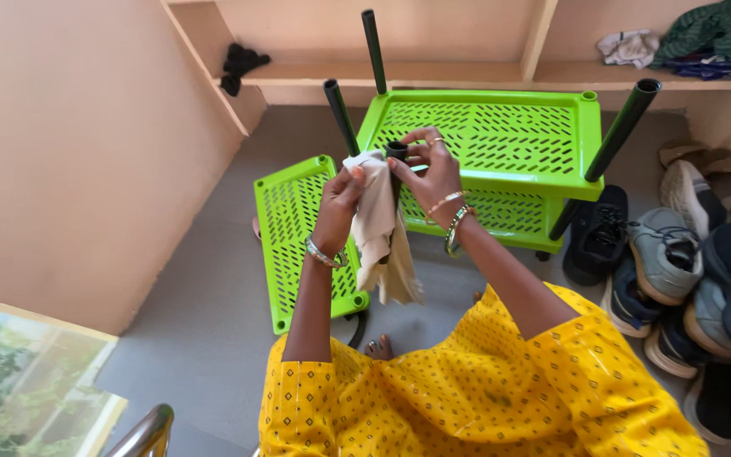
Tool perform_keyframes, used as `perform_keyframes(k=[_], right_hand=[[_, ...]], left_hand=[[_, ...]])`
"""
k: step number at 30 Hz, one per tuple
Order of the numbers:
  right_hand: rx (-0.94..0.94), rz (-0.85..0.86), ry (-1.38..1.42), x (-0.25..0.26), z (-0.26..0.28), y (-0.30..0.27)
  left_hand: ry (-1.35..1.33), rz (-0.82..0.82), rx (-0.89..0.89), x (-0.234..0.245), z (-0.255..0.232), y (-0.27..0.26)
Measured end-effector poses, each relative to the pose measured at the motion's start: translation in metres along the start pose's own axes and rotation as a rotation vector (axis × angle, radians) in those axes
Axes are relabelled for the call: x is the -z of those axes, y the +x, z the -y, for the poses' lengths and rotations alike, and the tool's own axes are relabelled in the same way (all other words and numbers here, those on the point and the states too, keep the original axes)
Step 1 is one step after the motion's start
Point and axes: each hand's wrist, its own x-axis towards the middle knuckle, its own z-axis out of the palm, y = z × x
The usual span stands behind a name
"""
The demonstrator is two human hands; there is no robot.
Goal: The person wipes a green plastic stool top with a cloth, then wipes and inserts black metal legs into the stool's corner sockets. The person handles the stool top and legs one at a time, cleaning each leg before insertion.
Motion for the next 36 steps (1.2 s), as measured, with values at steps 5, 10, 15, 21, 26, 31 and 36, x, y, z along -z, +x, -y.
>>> perform_keyframes(k=[5, 10, 15, 21, 26, 31, 36], right_hand=[[-0.163, 0.04, 0.279, -0.026, -0.002, -0.002], [-0.29, 0.195, 0.57, -0.047, -0.003, -0.008], [-0.245, 0.254, 0.645, -0.054, -0.004, -0.015], [-0.273, 0.273, 0.675, -0.057, -0.005, -0.016], [-0.236, 0.263, 0.59, -0.061, -0.007, -0.016], [-0.279, 0.218, 0.53, -0.058, -0.005, -0.019], [-0.253, 0.259, 0.474, -0.054, -0.005, -0.017]], left_hand=[[0.181, -0.149, -0.283, -0.01, 0.018, -0.004], [0.363, -0.523, -0.227, -0.006, 0.01, -0.02], [0.434, -0.453, -0.411, 0.003, 0.002, -0.025], [0.341, -0.498, -0.302, 0.004, 0.007, -0.023], [0.444, -0.538, -0.341, 0.009, 0.016, -0.02], [0.334, -0.49, -0.305, 0.008, 0.024, -0.019], [0.743, -0.409, -0.132, 0.02, 0.021, -0.021]])
